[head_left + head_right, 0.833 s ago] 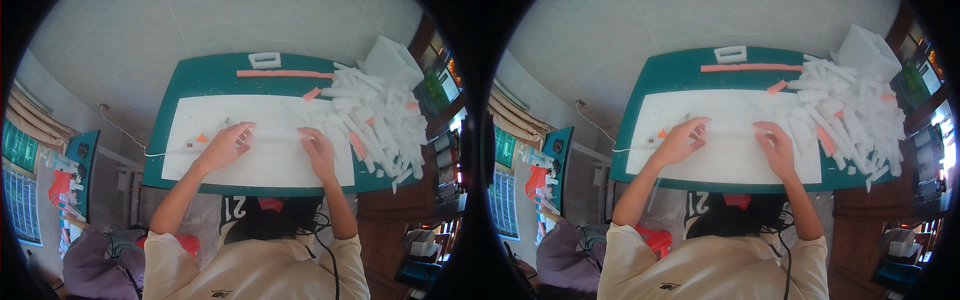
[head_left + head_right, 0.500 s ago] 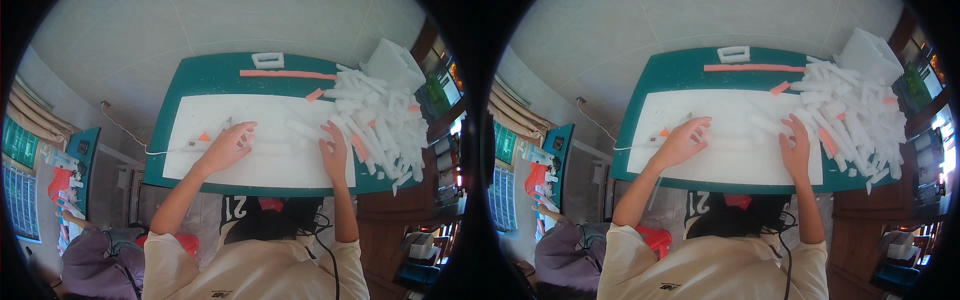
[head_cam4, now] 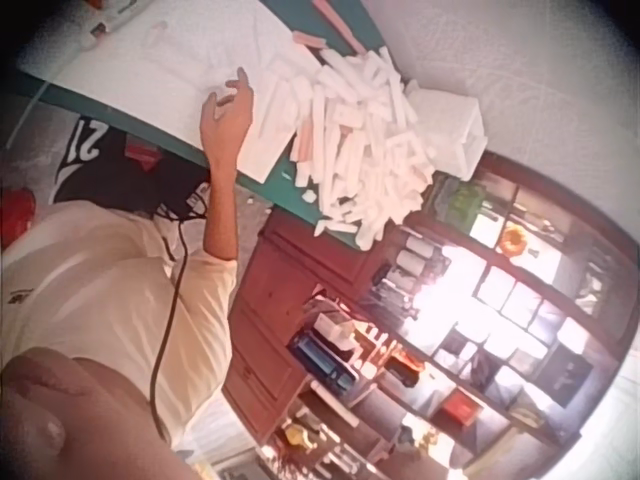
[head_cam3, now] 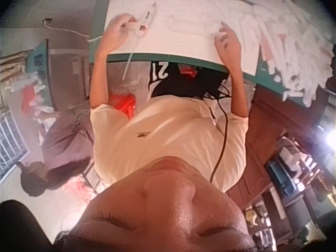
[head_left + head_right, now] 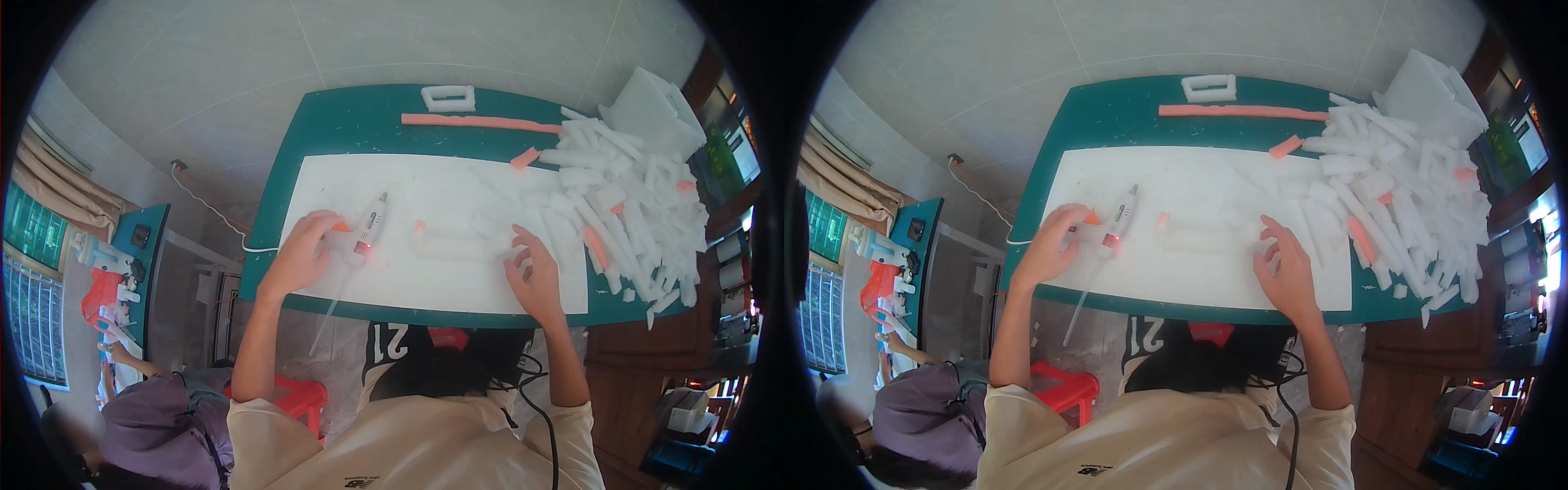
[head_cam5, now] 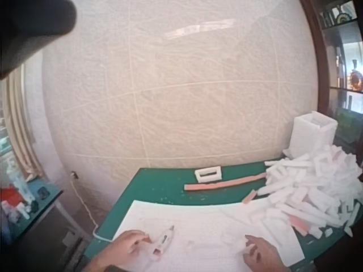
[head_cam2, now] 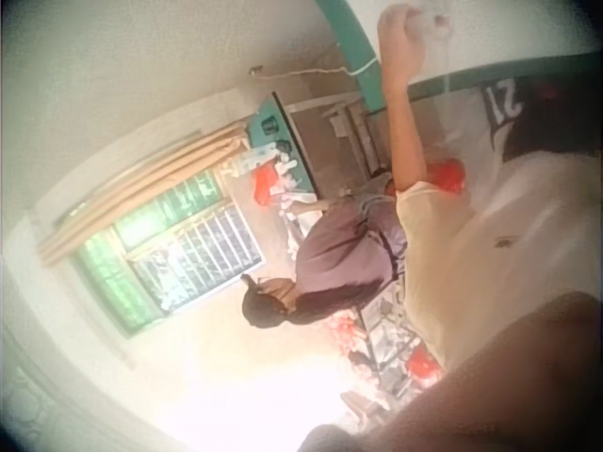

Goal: Using a hot glue gun to assemble rectangular frames from small foam pieces.

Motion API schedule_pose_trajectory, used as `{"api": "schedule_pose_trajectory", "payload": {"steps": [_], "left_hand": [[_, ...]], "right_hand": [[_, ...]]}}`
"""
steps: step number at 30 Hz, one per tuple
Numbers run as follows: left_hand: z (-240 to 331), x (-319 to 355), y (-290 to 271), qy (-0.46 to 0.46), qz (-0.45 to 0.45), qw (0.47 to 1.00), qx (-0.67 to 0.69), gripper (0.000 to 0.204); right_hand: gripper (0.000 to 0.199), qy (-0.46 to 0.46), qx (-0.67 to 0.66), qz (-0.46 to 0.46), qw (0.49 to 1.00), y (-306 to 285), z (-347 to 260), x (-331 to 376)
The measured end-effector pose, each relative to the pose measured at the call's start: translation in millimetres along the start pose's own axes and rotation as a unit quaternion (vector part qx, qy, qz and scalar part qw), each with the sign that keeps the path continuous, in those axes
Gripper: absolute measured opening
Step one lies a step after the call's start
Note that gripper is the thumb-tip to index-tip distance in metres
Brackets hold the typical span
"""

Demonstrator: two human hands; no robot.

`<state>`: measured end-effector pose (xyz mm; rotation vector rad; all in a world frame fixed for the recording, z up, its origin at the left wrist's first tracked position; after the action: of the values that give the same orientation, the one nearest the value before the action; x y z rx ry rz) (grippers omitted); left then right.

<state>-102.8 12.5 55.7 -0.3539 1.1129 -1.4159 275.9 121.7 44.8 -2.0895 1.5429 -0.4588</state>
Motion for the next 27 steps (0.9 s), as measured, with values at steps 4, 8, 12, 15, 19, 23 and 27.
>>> {"api": "schedule_pose_trajectory", "payload": {"steps": [4,8,12,15,19,23,27], "left_hand": [[-1.9,0.6,11.2,0.027,-0.066,0.994,-0.078,0.051],[2.4,-10.4,10.8,-0.045,-0.125,0.990,-0.052,0.051],[-1.8,-6.1,15.3,0.004,-0.122,0.980,-0.155,0.049],[-6.3,0.4,16.3,0.022,-0.083,0.982,-0.170,0.047],[-4.5,1.6,15.3,0.013,-0.009,0.996,-0.092,0.044],[-4.1,14.7,7.6,-0.111,0.107,0.975,0.162,0.035],[17.1,12.3,-1.0,-0.165,0.080,0.911,0.370,0.036]], "right_hand": [[0.050,0.017,-0.036,-0.012,0.999,6.9,6.1,-7.6],[0.045,0.080,-0.074,-0.066,0.992,8.6,7.1,-13.1],[0.039,0.045,-0.109,-0.077,0.990,16.5,11.6,-13.6],[0.038,0.026,-0.131,-0.069,0.989,20.7,13.4,-11.4],[0.037,0.040,-0.099,-0.075,0.991,21.8,21.3,-11.0],[0.037,0.031,-0.064,-0.097,0.993,18.4,10.3,-9.4],[0.037,-0.010,-0.044,-0.071,0.996,20.2,9.5,-9.4]]}}
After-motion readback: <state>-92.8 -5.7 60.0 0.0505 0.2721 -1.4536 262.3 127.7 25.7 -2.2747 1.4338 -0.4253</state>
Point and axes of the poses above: each hand's wrist, its own x-axis away from the middle knuckle, its own y-axis out of the palm, z = x × y, the point moved 1 cm from there along -x, towards the middle knuckle, and after that the axes turned 14 degrees about y, right-handed, at the moved point
